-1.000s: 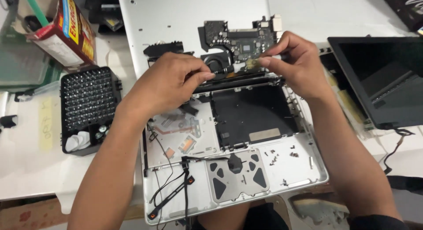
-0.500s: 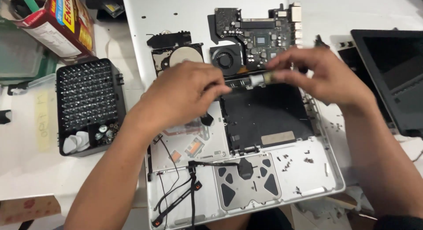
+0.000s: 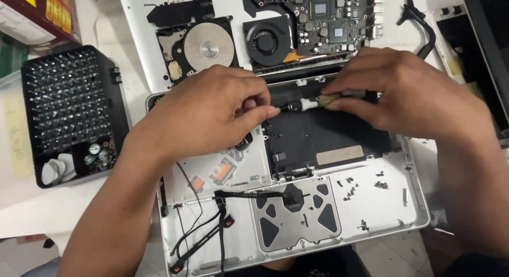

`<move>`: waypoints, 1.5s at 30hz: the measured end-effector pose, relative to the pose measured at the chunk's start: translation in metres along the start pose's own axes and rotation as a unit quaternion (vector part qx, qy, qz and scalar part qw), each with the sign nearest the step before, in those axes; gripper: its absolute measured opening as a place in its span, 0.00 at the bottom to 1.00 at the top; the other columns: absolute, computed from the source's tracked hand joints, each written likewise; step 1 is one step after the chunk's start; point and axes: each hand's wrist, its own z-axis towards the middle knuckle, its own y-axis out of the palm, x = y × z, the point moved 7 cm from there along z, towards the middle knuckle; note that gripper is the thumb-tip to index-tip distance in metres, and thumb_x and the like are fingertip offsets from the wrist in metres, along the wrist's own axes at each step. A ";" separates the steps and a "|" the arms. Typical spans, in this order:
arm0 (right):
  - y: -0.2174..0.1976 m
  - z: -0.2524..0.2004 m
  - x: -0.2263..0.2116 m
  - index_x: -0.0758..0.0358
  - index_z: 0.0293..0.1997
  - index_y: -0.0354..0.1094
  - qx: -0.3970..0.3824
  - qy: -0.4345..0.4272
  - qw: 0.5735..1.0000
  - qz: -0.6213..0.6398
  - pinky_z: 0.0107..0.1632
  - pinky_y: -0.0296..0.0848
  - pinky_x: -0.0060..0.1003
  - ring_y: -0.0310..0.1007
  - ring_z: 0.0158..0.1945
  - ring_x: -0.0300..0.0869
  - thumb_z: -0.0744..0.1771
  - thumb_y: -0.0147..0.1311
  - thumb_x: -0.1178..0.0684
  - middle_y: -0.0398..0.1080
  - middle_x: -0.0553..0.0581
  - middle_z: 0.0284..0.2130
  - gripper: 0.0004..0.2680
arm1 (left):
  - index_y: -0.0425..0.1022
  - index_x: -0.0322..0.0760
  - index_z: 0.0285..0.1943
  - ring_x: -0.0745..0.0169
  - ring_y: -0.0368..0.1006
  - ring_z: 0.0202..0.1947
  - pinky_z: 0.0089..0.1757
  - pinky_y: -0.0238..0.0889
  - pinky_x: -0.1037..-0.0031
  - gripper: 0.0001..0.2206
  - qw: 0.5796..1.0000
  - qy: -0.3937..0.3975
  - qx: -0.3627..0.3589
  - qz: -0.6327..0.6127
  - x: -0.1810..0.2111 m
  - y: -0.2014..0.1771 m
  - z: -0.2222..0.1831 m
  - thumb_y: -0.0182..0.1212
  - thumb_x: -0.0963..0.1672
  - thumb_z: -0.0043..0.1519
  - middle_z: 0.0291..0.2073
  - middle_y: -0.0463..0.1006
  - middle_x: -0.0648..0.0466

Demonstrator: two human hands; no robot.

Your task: Disassembling a laptop to remove the motherboard and cleaning its surface with a small brush.

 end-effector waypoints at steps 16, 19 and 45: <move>-0.030 -0.031 0.106 0.71 0.58 0.75 0.227 0.247 0.941 -0.033 0.42 0.73 0.39 0.72 0.41 0.45 0.74 0.68 0.57 0.74 0.62 0.40 0.09 | 0.79 0.43 0.37 0.62 0.71 0.35 0.34 0.64 0.65 0.10 0.998 -0.032 0.050 0.024 -0.004 -0.015 0.000 0.57 0.49 0.67 0.29 0.79 0.59; -0.029 -0.024 0.101 0.70 0.60 0.72 0.216 0.327 0.920 -0.017 0.39 0.73 0.44 0.72 0.42 0.47 0.73 0.65 0.50 0.73 0.64 0.42 0.13 | 0.80 0.41 0.38 0.63 0.71 0.30 0.32 0.63 0.66 0.09 0.995 -0.030 0.093 0.016 -0.006 -0.023 -0.002 0.58 0.47 0.67 0.25 0.77 0.59; -0.006 -0.018 0.121 0.72 0.63 0.65 0.178 0.408 0.890 0.100 0.32 0.70 0.39 0.69 0.31 0.43 0.73 0.56 0.51 0.71 0.59 0.32 0.15 | 0.83 0.46 0.50 0.61 0.70 0.45 0.50 0.59 0.62 0.11 0.991 0.125 -0.013 0.051 0.016 0.035 0.005 0.62 0.48 0.63 0.36 0.78 0.63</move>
